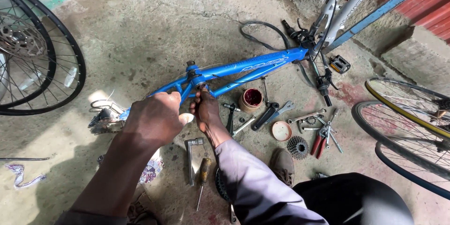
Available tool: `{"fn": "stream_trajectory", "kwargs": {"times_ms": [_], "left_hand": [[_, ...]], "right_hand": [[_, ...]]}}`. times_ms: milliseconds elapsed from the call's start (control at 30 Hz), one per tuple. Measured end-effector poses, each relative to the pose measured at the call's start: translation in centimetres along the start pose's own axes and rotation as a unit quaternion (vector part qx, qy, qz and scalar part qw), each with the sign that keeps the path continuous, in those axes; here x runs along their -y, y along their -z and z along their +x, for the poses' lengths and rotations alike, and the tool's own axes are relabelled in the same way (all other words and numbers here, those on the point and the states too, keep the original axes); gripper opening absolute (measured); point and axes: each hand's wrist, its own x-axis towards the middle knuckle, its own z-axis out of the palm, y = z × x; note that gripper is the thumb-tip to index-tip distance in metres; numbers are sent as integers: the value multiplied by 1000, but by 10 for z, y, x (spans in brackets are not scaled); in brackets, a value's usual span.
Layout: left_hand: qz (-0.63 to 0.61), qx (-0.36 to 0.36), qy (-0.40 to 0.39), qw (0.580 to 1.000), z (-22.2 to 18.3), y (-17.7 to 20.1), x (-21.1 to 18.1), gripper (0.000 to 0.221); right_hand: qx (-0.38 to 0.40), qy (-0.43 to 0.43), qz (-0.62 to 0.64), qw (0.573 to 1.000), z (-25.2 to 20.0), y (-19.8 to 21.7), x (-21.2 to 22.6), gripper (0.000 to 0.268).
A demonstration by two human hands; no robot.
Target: Cleaning and reassembling the bottom bracket and crankset of a bicycle frame on the floor.
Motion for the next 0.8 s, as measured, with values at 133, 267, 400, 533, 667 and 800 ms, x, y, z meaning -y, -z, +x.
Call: {"fn": "stream_trajectory", "kwargs": {"times_ms": [133, 267, 400, 533, 667, 800], "left_hand": [[14, 18, 6, 1000, 2, 6, -3, 37], [20, 68, 23, 997, 6, 8, -9, 42], [41, 49, 33, 997, 15, -18, -2, 46], [-2, -180, -94, 979, 14, -48, 17, 30], [6, -144, -95, 985, 16, -46, 19, 28], [-8, -155, -104, 982, 17, -44, 19, 30]], "right_hand": [[30, -14, -129, 991, 12, 59, 6, 37], [-67, -17, -914, 399, 241, 365, -111, 32], [-174, -37, -753, 633, 167, 352, -48, 40], [-305, -102, -353, 879, 133, 338, -28, 43], [-285, -91, -388, 872, 137, 333, -25, 34], [-289, -53, -248, 923, 137, 321, -17, 28]]}}
